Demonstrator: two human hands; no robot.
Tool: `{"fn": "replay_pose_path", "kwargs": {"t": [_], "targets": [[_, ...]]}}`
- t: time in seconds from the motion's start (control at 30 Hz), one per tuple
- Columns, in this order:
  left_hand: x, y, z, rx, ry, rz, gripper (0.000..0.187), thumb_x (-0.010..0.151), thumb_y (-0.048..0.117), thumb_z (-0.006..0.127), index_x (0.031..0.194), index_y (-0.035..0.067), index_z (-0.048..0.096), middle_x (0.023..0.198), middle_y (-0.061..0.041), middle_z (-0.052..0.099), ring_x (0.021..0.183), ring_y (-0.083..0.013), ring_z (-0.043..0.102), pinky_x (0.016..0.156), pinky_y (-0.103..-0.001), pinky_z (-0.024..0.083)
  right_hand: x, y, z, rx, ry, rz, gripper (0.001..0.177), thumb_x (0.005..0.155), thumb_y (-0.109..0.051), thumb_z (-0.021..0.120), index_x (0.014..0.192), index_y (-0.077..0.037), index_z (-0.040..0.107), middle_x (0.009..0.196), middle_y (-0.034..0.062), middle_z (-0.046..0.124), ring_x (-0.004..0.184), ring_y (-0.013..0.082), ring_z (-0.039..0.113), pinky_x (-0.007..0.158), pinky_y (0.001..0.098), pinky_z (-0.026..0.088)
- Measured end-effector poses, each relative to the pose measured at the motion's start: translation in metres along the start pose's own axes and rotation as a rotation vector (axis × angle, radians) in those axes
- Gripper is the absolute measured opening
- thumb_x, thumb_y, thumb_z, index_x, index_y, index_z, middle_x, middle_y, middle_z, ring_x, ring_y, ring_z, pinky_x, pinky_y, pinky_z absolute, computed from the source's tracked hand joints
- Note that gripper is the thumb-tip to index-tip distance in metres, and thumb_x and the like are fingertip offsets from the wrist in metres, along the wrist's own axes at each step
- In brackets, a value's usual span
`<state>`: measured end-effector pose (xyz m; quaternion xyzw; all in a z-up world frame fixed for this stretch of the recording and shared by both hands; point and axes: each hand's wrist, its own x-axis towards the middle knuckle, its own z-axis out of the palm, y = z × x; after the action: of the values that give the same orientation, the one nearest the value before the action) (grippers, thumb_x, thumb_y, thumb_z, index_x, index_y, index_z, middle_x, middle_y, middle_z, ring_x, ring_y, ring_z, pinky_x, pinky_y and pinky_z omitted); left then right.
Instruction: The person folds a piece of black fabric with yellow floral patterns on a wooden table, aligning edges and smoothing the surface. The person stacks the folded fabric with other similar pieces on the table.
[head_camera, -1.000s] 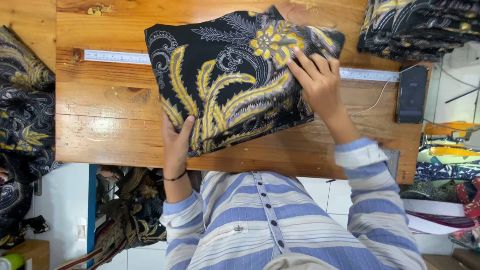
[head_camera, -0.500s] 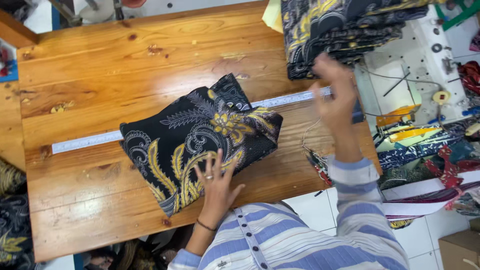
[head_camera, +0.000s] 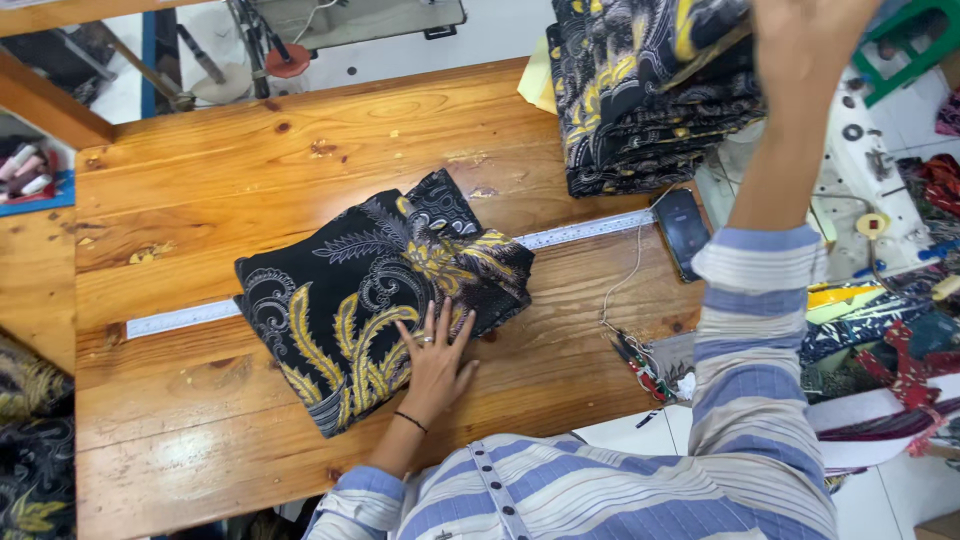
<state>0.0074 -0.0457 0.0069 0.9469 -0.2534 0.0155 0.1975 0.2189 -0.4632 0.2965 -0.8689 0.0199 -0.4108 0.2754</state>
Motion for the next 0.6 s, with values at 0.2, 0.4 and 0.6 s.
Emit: {"fn": "replay_pose_path", "kwargs": {"t": [0.2,0.4,0.6], "targets": [[-0.029,0.018,0.015,-0.153,-0.041,-0.009,0.086,0.079,0.049,0.078,0.150,0.020,0.040,0.158,-0.019,0.028,0.147,-0.0433,0.025,0.113,-0.073,0.014,-0.136,-0.206,0.012,0.201,-0.331,-0.810,0.047,0.073,-0.020,0.091,0.107,-0.002,0.064,0.088,0.0131,0.051,0.086,0.0344,0.053,0.077,0.0469,0.045],[-0.071,0.043,-0.014,-0.766,-0.314,0.040,0.067,0.098,0.041,0.066,0.148,0.003,0.044,0.147,-0.022,0.050,0.139,-0.0337,0.046,0.117,-0.052,0.037,-0.251,-0.279,0.025,0.760,-1.033,-0.906,0.071,0.077,-0.036,0.072,0.138,-0.002,0.059,0.143,0.0184,0.058,0.138,0.0391,0.050,0.109,0.0523,0.040],[-0.068,0.064,-0.078,-1.351,-0.548,-0.041,0.054,0.105,0.030,0.056,0.150,0.000,0.049,0.146,-0.019,0.060,0.135,-0.0248,0.057,0.114,-0.041,0.044,-0.230,-0.137,0.060,0.411,-0.595,-0.046,0.044,0.099,-0.015,0.067,0.140,-0.003,0.061,0.139,0.0153,0.064,0.135,0.0343,0.056,0.119,0.0443,0.044]]}}
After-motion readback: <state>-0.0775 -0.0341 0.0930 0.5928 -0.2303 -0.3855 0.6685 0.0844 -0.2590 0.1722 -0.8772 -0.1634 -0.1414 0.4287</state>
